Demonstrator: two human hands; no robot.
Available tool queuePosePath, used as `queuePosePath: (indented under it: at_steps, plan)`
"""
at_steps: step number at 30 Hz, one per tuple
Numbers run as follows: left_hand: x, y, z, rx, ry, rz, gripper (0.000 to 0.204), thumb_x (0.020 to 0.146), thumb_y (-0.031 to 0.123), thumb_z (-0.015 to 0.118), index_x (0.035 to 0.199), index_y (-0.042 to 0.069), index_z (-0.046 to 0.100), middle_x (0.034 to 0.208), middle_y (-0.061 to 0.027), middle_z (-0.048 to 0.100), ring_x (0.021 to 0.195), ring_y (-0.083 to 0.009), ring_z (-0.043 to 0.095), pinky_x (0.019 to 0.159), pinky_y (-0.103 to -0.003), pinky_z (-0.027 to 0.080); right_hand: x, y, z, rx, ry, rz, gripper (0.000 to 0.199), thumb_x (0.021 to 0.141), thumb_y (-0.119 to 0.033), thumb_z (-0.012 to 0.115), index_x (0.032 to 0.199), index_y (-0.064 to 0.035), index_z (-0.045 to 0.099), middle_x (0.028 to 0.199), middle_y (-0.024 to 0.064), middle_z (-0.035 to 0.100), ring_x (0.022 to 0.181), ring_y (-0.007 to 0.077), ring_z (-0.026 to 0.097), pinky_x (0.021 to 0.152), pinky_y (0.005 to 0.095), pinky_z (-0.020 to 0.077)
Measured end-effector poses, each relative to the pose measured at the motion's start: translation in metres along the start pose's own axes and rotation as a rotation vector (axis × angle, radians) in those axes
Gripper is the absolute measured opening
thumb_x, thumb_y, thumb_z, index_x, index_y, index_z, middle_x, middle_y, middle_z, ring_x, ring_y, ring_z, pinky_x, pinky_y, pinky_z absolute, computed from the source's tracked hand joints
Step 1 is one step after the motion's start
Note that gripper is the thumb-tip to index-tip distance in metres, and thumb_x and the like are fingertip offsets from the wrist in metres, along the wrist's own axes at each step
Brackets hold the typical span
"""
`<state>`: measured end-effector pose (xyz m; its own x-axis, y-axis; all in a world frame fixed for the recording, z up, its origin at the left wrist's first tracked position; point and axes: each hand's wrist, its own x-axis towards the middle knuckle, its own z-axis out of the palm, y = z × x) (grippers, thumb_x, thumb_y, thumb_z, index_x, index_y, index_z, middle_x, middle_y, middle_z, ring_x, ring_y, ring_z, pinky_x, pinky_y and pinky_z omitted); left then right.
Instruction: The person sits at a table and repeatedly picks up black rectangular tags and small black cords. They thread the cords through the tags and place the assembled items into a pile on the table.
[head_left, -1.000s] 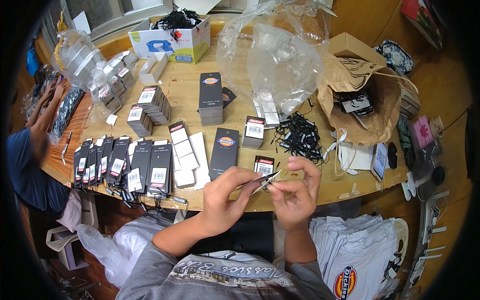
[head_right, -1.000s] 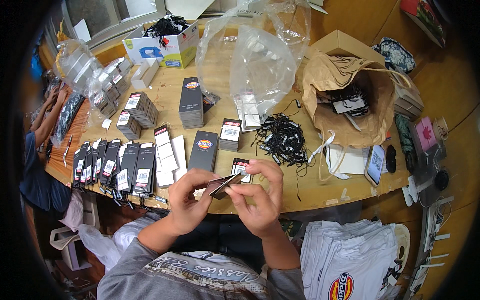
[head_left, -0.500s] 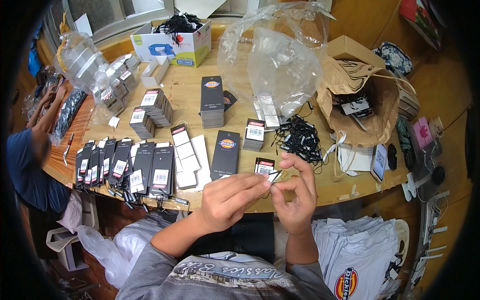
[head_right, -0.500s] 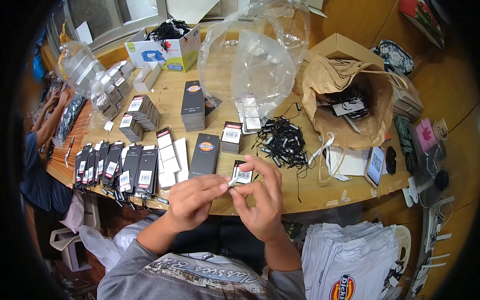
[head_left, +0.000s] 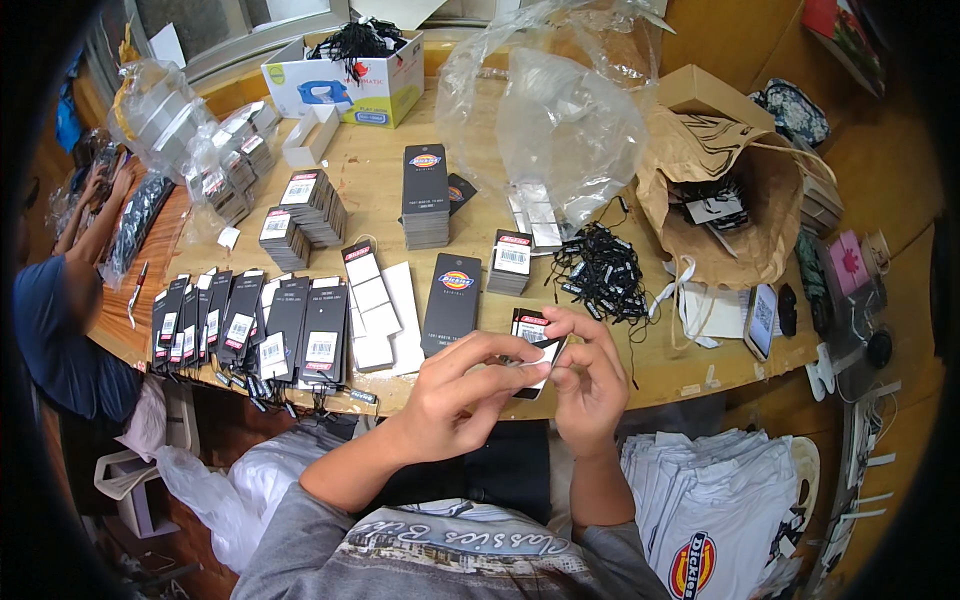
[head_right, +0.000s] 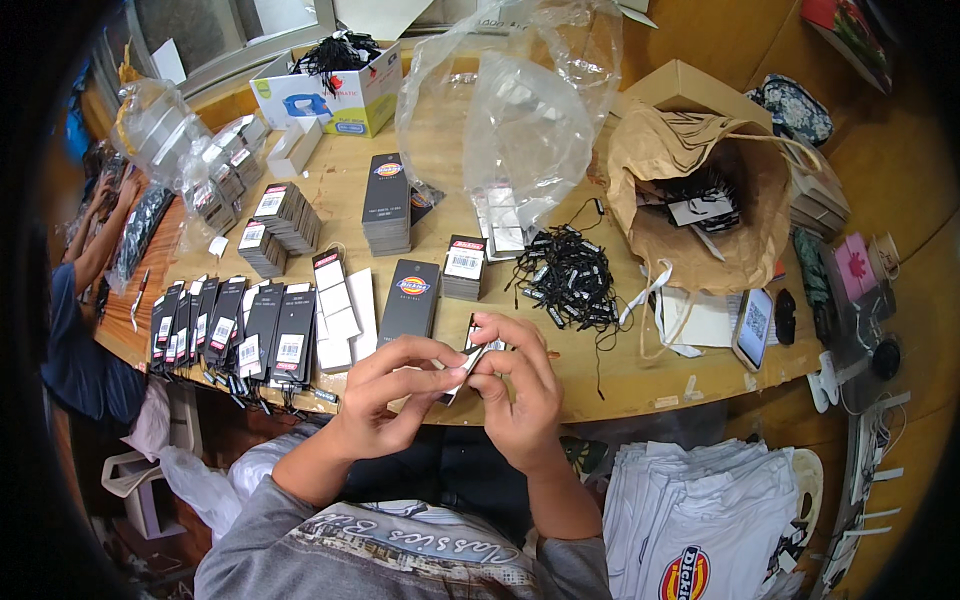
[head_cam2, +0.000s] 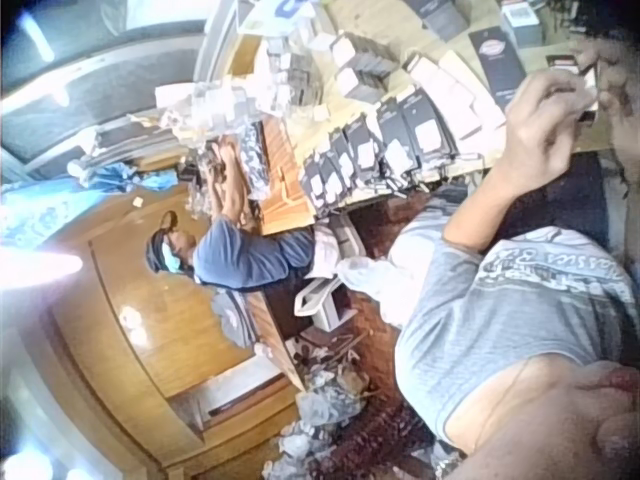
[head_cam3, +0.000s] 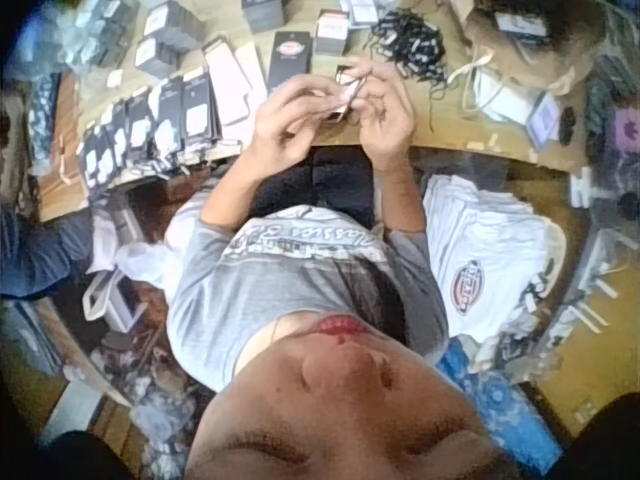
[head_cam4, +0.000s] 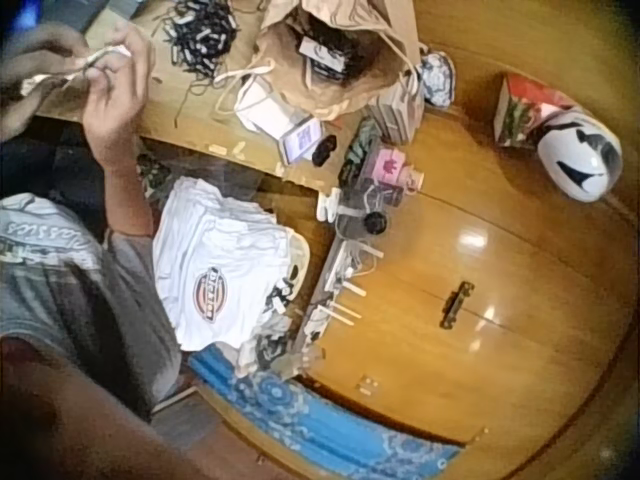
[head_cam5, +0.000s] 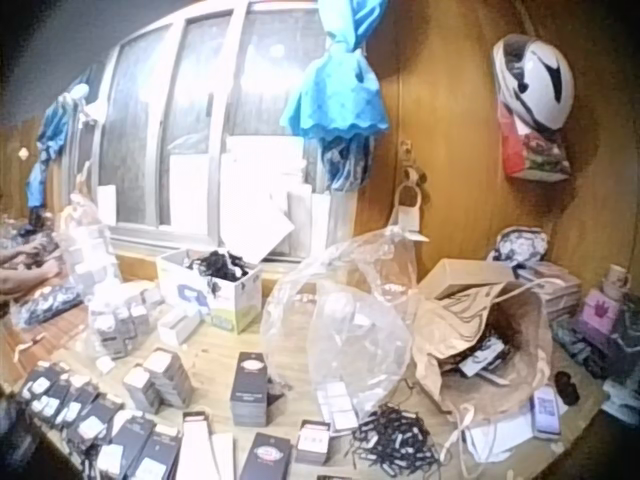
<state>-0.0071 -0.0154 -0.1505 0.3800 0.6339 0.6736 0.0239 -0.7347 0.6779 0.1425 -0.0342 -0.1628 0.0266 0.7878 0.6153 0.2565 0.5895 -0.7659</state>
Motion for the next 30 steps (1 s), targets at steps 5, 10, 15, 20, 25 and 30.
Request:
queuePosePath:
  at_steps: [5,10,15,20,25,30]
  plan:
    - [0.000,0.002,0.000,0.108,-0.025,0.032,0.036,0.057,-0.008,0.056,0.091,0.004,0.059,0.089,-0.0107,0.056,0.075,-0.0227,0.055,0.058,-0.028,0.046,0.000,-0.010,0.001,-0.539,0.046,-0.239,0.010,0.075,-0.008,0.055,0.072,-0.0016,0.047,0.091,0.0126,0.052,0.093,0.0298,0.053,0.088,0.0443,0.0320]
    - [0.003,0.008,-0.003,0.229,-0.061,0.094,0.033,0.061,-0.004,0.058,0.093,0.005,0.059,0.089,-0.0103,0.056,0.078,-0.0234,0.055,0.063,-0.028,0.046,-0.003,-0.009,0.003,-0.480,0.157,-0.178,0.009,0.073,-0.007,0.056,0.071,-0.0017,0.049,0.087,0.0112,0.053,0.083,0.0267,0.055,0.083,0.0423,0.0351]
    - [0.002,0.004,-0.006,-0.195,-0.015,-0.186,0.022,0.064,-0.002,0.060,0.085,0.000,0.060,0.085,-0.0133,0.056,0.081,-0.0237,0.055,0.072,-0.030,0.044,-0.003,-0.011,-0.006,-0.228,0.022,-0.057,0.008,0.070,-0.004,0.060,0.069,-0.0006,0.053,0.077,0.0100,0.054,0.069,0.0242,0.052,0.073,0.0377,0.0395]
    - [0.003,0.000,0.001,-0.362,0.069,-0.365,0.013,0.065,-0.002,0.062,0.078,-0.002,0.061,0.083,-0.0119,0.058,0.079,-0.0182,0.056,0.069,-0.027,0.044,-0.006,-0.019,-0.003,-0.260,0.057,-0.016,0.008,0.067,-0.001,0.061,0.071,-0.0005,0.053,0.072,0.0102,0.054,0.068,0.0243,0.053,0.068,0.0357,0.0419]
    - [0.002,0.001,0.004,-0.259,0.059,-0.294,0.012,0.066,-0.002,0.062,0.078,-0.001,0.061,0.082,-0.0092,0.057,0.075,-0.0172,0.056,0.067,-0.026,0.045,-0.001,-0.029,-0.004,-0.492,0.033,-0.148,0.009,0.066,0.001,0.061,0.071,-0.0005,0.053,0.071,0.0099,0.054,0.065,0.0254,0.053,0.067,0.0334,0.0430]
    - [-0.002,-0.003,0.008,-0.466,0.090,-0.391,0.006,0.068,-0.002,0.061,0.074,-0.002,0.059,0.082,-0.0091,0.056,0.076,-0.0149,0.054,0.067,-0.024,0.043,-0.005,-0.021,-0.002,-0.304,0.050,-0.097,0.010,0.065,0.001,0.062,0.070,-0.0005,0.053,0.068,0.0095,0.054,0.064,0.0242,0.053,0.064,0.0312,0.0435]
